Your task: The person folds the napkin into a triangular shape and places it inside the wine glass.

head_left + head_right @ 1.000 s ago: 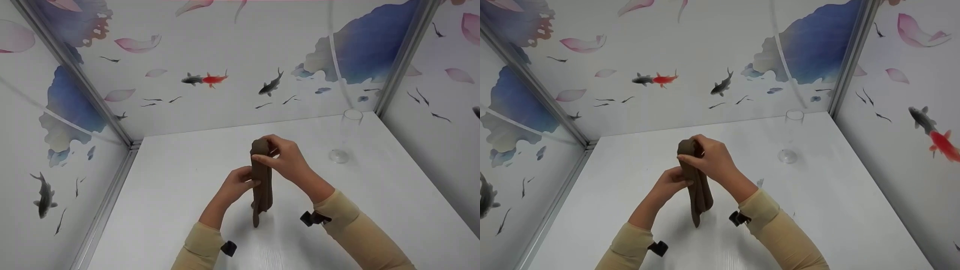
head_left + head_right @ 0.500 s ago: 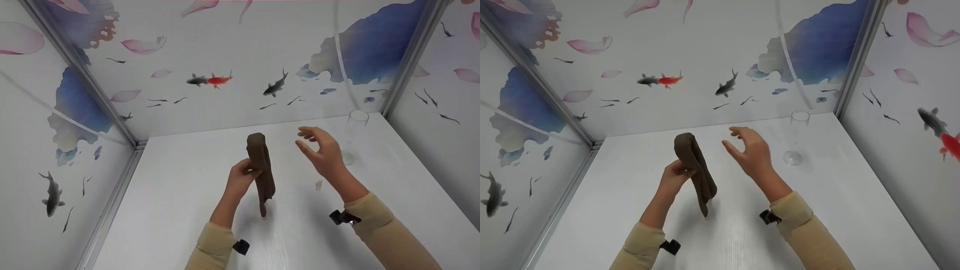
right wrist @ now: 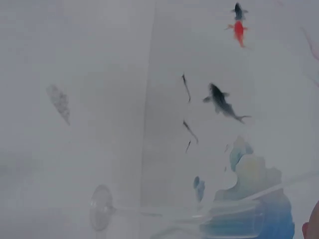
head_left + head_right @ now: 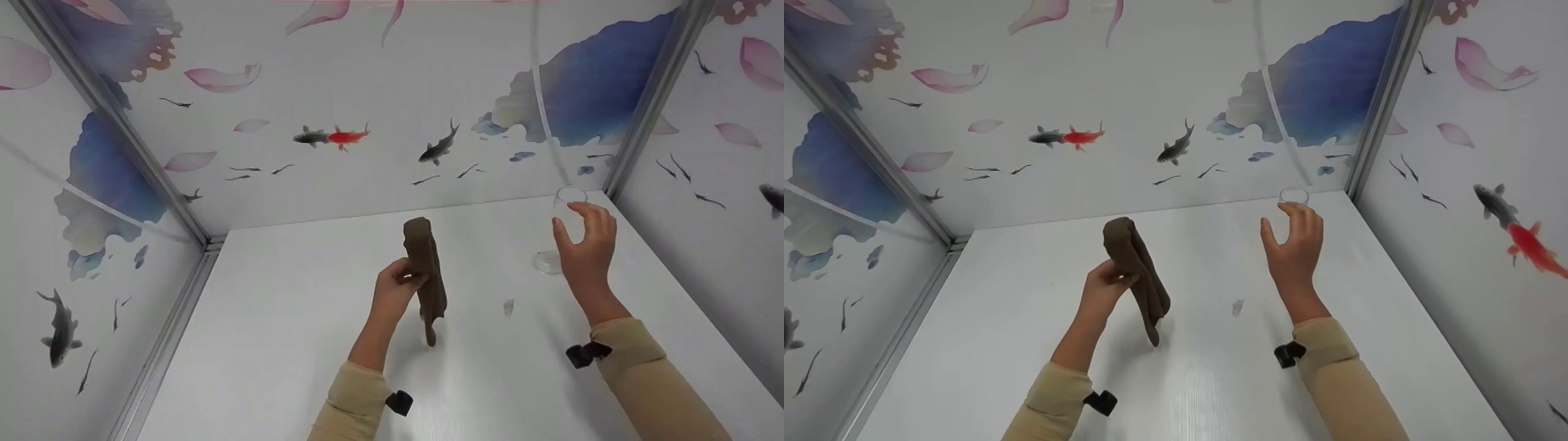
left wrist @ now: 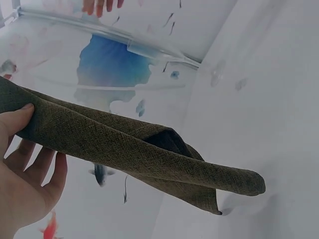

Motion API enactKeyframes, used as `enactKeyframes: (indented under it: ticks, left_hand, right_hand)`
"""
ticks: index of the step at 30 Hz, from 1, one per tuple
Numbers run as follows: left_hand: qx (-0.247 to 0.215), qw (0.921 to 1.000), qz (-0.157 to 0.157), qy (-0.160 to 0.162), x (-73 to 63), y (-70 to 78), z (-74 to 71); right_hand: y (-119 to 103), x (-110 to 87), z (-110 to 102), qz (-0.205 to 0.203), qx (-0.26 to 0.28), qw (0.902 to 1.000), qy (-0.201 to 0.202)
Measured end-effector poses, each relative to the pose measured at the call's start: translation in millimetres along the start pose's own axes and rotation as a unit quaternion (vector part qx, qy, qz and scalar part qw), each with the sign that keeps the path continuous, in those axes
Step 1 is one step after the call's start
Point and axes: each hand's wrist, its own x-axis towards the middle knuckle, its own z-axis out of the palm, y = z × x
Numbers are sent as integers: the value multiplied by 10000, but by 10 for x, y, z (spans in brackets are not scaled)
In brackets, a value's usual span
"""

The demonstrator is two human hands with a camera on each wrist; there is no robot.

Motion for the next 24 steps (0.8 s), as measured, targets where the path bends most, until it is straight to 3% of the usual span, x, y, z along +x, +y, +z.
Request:
enactKeyframes:
  ticks: [5, 12, 16, 24]
  left_hand:
    - [16, 10000, 16, 25, 31, 6, 44]
    - [43, 10000, 16, 27, 81, 15, 122]
    - [74, 10000, 21, 47, 114, 8, 145]
    - [-38, 10000, 62, 62, 136, -24, 161]
  right_hand:
    - [271, 29, -20, 980, -4, 9948, -283]
    - [547, 58, -18, 2077, 45, 9723, -1068]
    - [665, 76, 20, 2247, 33, 9644, -1395]
    - [807, 77, 81, 2069, -162, 9656, -1565]
